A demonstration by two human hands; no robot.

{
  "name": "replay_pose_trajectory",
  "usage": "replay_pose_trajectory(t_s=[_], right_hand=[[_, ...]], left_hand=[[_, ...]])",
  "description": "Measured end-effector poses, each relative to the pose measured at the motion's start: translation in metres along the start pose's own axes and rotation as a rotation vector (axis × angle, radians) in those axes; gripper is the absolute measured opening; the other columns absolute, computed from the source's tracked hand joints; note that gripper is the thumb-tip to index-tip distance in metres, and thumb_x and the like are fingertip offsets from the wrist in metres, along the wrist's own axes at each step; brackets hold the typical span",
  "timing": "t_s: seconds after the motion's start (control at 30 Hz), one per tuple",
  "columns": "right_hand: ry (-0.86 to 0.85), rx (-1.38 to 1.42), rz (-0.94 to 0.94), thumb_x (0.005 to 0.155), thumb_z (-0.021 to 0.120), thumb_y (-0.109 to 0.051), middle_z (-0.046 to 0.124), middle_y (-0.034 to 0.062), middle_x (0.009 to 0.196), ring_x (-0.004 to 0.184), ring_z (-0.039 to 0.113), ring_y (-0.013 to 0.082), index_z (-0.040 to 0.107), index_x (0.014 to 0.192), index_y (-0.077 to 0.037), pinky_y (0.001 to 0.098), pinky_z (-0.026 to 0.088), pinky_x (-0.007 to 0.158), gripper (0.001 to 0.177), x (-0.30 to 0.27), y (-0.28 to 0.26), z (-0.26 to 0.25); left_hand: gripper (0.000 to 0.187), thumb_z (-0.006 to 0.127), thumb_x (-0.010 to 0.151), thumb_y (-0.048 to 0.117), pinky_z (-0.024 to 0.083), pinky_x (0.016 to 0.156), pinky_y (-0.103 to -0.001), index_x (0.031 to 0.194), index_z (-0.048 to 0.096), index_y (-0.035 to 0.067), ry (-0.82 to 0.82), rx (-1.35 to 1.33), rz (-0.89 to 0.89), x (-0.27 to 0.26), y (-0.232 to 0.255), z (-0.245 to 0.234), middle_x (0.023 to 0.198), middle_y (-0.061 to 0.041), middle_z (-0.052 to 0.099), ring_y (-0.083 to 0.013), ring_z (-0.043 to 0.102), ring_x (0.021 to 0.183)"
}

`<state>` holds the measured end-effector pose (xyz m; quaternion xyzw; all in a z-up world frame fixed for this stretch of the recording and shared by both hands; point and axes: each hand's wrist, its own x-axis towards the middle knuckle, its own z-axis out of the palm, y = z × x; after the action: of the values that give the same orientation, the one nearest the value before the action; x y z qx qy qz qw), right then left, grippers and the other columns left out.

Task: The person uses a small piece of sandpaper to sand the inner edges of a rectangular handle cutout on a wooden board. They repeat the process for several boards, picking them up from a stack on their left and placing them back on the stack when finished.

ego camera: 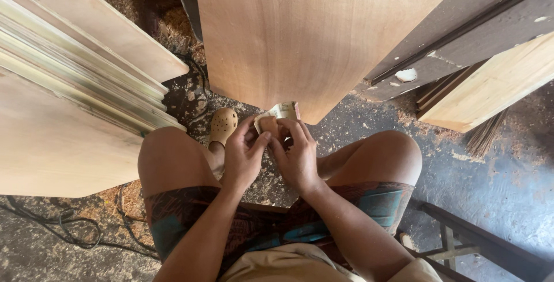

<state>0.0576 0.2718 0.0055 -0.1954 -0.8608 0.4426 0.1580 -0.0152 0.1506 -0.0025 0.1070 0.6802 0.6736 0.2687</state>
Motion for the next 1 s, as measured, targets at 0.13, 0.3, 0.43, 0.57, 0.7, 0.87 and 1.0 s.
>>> replay_pose_trajectory(t_s=[0.13,0.3,0.43,0.57,0.7,0.87,1.0], right_hand=[[0.143,-0.010,-0.134,0.092,0.074,-0.010,0.070,0.0177,0.107,0.086,0.075,0.0255,0.067,0.123,0.007,0.0348,0.064,0.072,0.037,-0.002,-0.007,-0.005],[0.111,0.054,-0.239,0.099,0.066,-0.004,0.067,0.0165,0.108,0.084,0.073,0.0227,0.066,0.131,0.006,0.0301,0.063,0.069,0.034,-0.002,-0.012,-0.009],[0.129,0.051,-0.255,0.099,0.067,-0.003,0.067,0.0121,0.103,0.082,0.069,0.0178,0.067,0.132,0.004,0.0299,0.059,0.068,0.034,-0.003,-0.017,-0.012],[0.183,0.042,-0.189,0.094,0.073,-0.004,0.067,0.0092,0.095,0.075,0.066,0.0131,0.071,0.125,0.002,0.0275,0.057,0.062,0.032,-0.005,-0.018,-0.011],[0.103,0.009,-0.154,0.093,0.072,-0.002,0.065,0.0092,0.091,0.073,0.063,0.0147,0.072,0.125,0.005,0.0286,0.055,0.061,0.033,-0.005,-0.010,-0.011],[0.048,0.057,-0.297,0.097,0.067,-0.003,0.064,0.0121,0.104,0.084,0.064,0.0184,0.071,0.119,0.007,0.0281,0.059,0.065,0.024,0.000,0.000,-0.009],[-0.001,0.096,-0.350,0.094,0.069,-0.007,0.063,0.0135,0.109,0.088,0.065,0.0201,0.072,0.118,0.007,0.0293,0.061,0.069,0.027,-0.003,0.003,-0.009]], left_hand=[[0.044,0.059,0.099,0.001,0.057,0.086,-0.029,0.142,0.052,-0.007,-0.090,-0.219,-0.029,-0.001,0.013,0.000,0.111,-0.013,0.074,-0.0174,0.070,0.099],[0.046,0.057,0.099,0.002,0.057,0.098,-0.028,0.144,0.052,-0.007,-0.159,-0.500,-0.049,-0.003,0.009,-0.007,0.119,-0.013,0.072,-0.0153,0.070,0.109],[0.045,0.060,0.098,-0.003,0.057,0.091,-0.030,0.143,0.058,-0.007,-0.129,-0.296,-0.079,-0.002,0.002,-0.010,0.113,-0.018,0.074,-0.0179,0.070,0.102],[0.045,0.059,0.096,-0.006,0.059,0.098,-0.030,0.141,0.055,-0.006,-0.155,-0.434,-0.079,-0.001,0.002,-0.007,0.116,-0.014,0.073,-0.0172,0.071,0.108],[0.043,0.060,0.098,-0.003,0.062,0.090,-0.031,0.140,0.057,-0.006,-0.137,-0.404,-0.078,0.002,0.000,-0.007,0.113,-0.014,0.075,-0.0175,0.073,0.100],[0.035,0.061,0.098,0.002,0.063,0.082,-0.029,0.133,0.062,-0.005,-0.099,-0.318,-0.115,0.003,-0.005,-0.015,0.103,-0.013,0.075,-0.0154,0.074,0.088],[0.034,0.061,0.095,0.000,0.061,0.073,-0.028,0.129,0.064,-0.006,-0.020,-0.241,-0.051,0.007,-0.010,-0.021,0.097,-0.013,0.075,-0.0150,0.072,0.081]])
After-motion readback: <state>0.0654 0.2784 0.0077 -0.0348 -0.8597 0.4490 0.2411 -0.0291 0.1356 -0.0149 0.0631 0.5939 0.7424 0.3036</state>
